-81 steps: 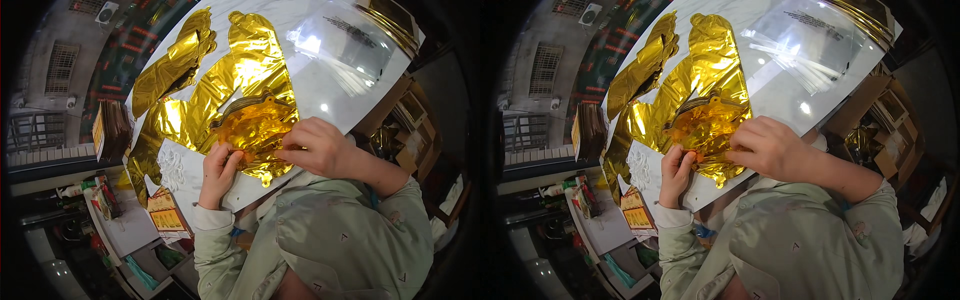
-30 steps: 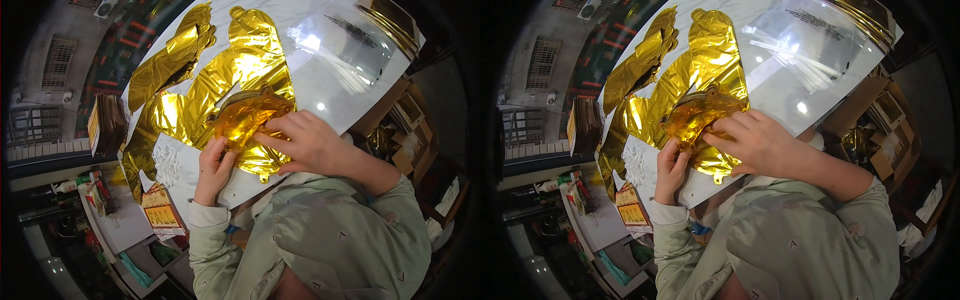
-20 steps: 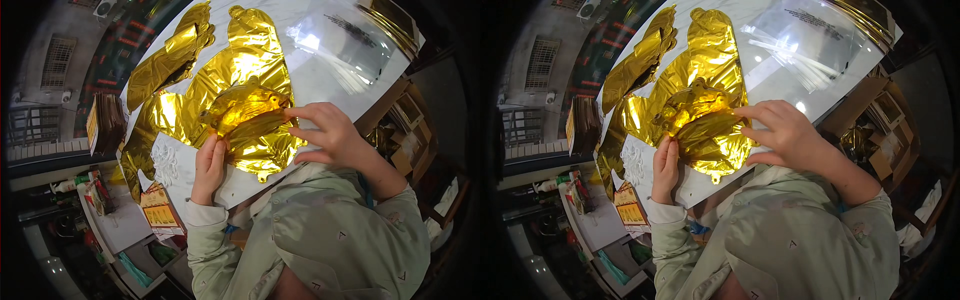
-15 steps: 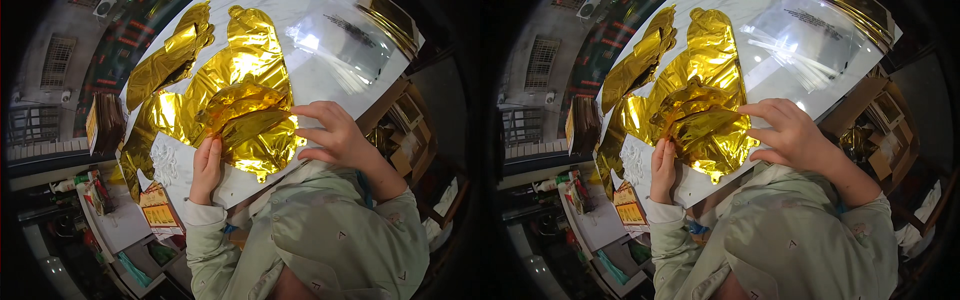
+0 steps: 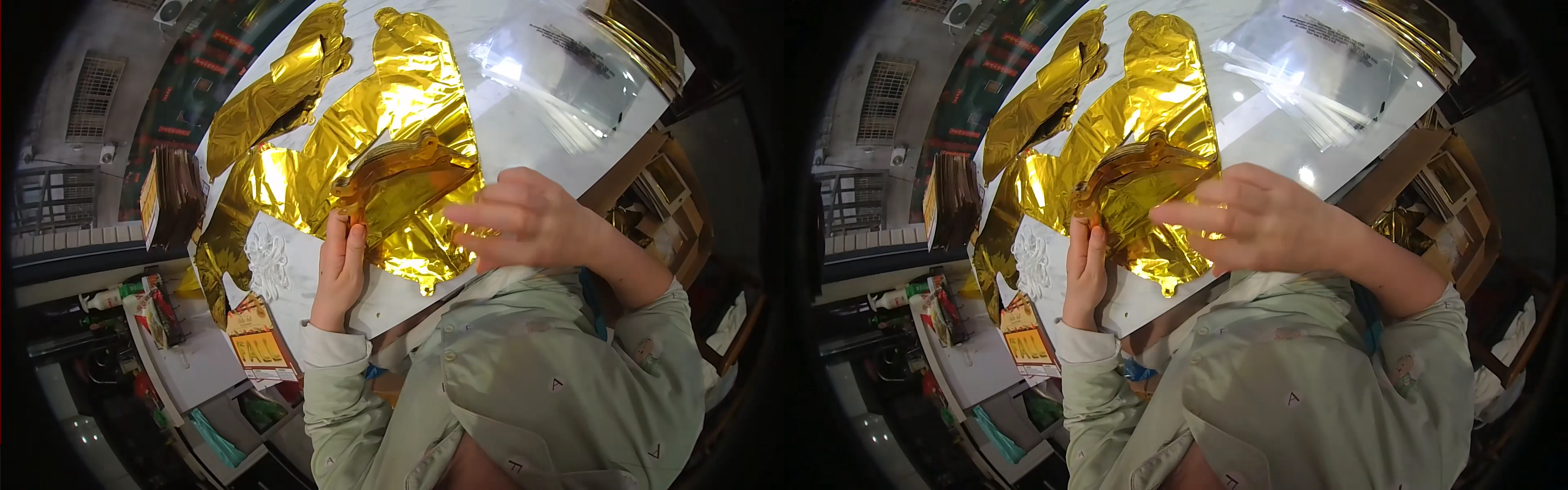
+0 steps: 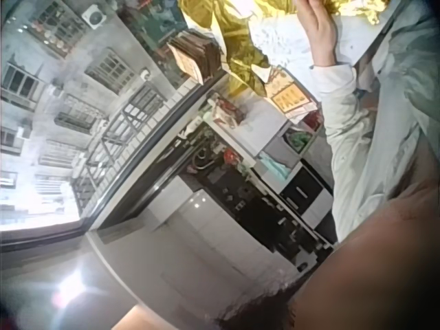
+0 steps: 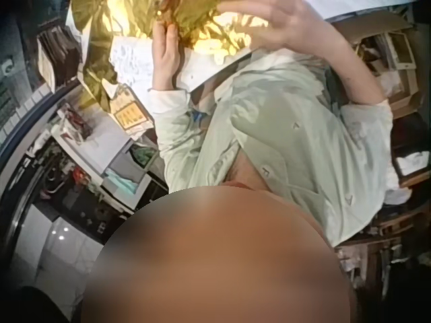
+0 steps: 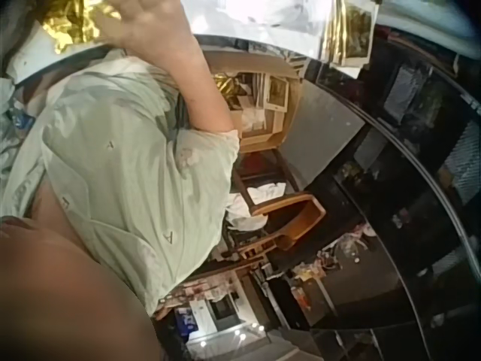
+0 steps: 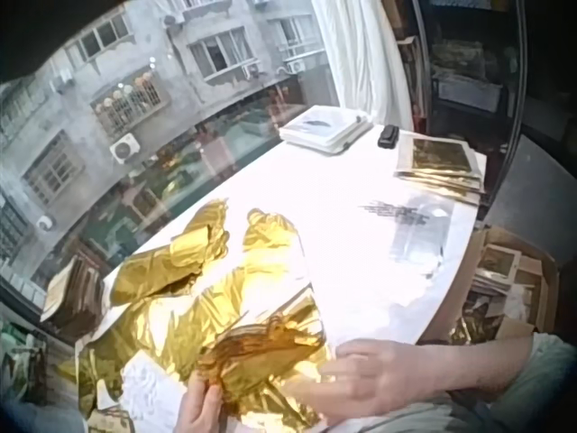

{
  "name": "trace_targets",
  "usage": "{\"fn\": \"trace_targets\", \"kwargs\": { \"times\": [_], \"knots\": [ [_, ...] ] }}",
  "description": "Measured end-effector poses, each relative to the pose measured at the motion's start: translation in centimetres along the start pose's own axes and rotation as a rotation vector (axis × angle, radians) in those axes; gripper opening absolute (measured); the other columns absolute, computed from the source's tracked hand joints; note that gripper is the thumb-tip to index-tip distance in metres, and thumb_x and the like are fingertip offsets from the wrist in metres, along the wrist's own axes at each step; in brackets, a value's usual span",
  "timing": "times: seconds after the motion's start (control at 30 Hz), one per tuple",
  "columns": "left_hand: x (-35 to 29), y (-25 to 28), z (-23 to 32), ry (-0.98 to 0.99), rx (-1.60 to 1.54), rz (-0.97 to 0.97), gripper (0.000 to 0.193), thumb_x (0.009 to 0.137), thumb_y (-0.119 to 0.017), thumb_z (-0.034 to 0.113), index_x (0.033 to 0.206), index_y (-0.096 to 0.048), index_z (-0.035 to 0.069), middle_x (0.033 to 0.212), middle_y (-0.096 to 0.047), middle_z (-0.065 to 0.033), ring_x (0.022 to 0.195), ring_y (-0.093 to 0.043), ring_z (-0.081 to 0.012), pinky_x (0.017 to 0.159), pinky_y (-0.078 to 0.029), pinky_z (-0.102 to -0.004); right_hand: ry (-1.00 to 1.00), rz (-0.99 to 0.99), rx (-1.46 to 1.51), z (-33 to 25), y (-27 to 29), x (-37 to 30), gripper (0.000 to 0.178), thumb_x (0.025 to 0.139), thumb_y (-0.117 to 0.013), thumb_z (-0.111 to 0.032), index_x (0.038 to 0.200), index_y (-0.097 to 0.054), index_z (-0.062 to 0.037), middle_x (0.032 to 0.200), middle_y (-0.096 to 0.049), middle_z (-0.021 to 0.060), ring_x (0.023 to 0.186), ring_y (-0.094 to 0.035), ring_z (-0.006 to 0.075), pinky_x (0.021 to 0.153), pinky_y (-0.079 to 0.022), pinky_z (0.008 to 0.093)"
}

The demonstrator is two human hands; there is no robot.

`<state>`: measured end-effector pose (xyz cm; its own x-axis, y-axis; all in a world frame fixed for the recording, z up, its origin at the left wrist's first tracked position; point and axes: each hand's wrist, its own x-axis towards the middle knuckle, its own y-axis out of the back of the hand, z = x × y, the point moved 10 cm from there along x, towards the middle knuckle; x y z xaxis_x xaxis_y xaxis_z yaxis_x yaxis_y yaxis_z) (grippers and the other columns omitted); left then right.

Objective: Folding a gold foil letter-shaped balloon on a marble table.

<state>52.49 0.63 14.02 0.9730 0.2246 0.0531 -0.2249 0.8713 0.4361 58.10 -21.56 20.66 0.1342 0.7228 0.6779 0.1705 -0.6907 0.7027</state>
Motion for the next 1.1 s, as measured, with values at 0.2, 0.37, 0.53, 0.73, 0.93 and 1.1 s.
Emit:
{"fn": "trace_targets", "kwargs": {
  "times": [0.2,0.37,0.53,0.73,0.93,1.1],
  "knots": [
    [0.1,-0.3,0.5,-0.02,-0.036,0.005,0.025,0.112,-0.043,0.025,0.12,-0.051,0.003,0.101,-0.057,-0.003,0.085,-0.049,-0.0119,0.077,-0.042,-0.0264,0.211,-0.257,-0.002,-2.2,-4.3,-0.2,0.027,0.085,-0.076,-0.027,0.106,-0.071,-0.0094,0.115,-0.067,0.0027,0.095,-0.063,0.02,0.087,-0.054,0.0348],
    [-0.1,-0.3,-0.6,-0.021,-0.157,-0.106,0.034,0.101,-0.063,0.027,0.123,-0.051,0.004,0.122,-0.058,-0.0081,0.105,-0.055,-0.016,0.094,-0.044,-0.0286,0.167,-0.337,0.079,-1.7,-5.4,0.1,0.033,0.084,-0.076,-0.03,0.106,-0.07,-0.0058,0.102,-0.064,0.0026,0.092,-0.064,0.0197,0.08,-0.054,0.0341],
    [-0.1,-0.9,0.1,-0.094,-0.093,-0.158,0.073,0.065,-0.091,0.016,0.124,-0.05,0.007,0.124,-0.056,-0.0082,0.118,-0.055,-0.0201,0.105,-0.041,-0.0305,0.149,-0.316,0.212,-1.2,-5.1,0.8,0.041,0.08,-0.078,-0.033,0.108,-0.069,-0.0048,0.101,-0.064,0.0028,0.093,-0.063,0.0193,0.077,-0.054,0.0318],
    [0.0,-0.5,-0.6,-0.087,-0.032,-0.118,0.051,0.081,-0.082,0.007,0.119,-0.05,0.007,0.124,-0.056,-0.0088,0.118,-0.053,-0.0187,0.103,-0.04,-0.0291,0.304,-0.292,0.03,-3.3,-5.7,-0.1,0.017,0.079,-0.072,-0.024,0.082,-0.064,-0.0097,0.083,-0.057,0.0013,0.077,-0.059,0.0207,0.064,-0.053,0.0364],
    [-0.7,0.6,-1.9,-0.081,-0.368,0.029,0.013,0.103,-0.05,-0.005,0.108,-0.048,0.006,0.111,-0.053,-0.0062,0.098,-0.048,-0.01,0.086,-0.04,-0.0238,-0.216,-0.198,0.362,2.0,-5.6,1.9,0.011,0.086,-0.074,-0.012,0.089,-0.068,-0.0034,0.08,-0.065,0.0055,0.07,-0.066,0.0184,0.062,-0.054,0.0321],
    [-0.6,-0.7,-1.4,-0.136,-0.068,-0.298,0.014,0.097,-0.055,-0.007,0.106,-0.055,0.003,0.104,-0.057,-0.0064,0.096,-0.052,-0.0143,0.089,-0.042,-0.0248,-0.717,-0.358,0.723,5.8,-7.9,0.7,0.016,0.09,-0.076,-0.013,0.092,-0.068,0.0011,0.073,-0.066,0.0036,0.064,-0.062,0.0084,0.062,-0.051,0.0247]
  ]
}}
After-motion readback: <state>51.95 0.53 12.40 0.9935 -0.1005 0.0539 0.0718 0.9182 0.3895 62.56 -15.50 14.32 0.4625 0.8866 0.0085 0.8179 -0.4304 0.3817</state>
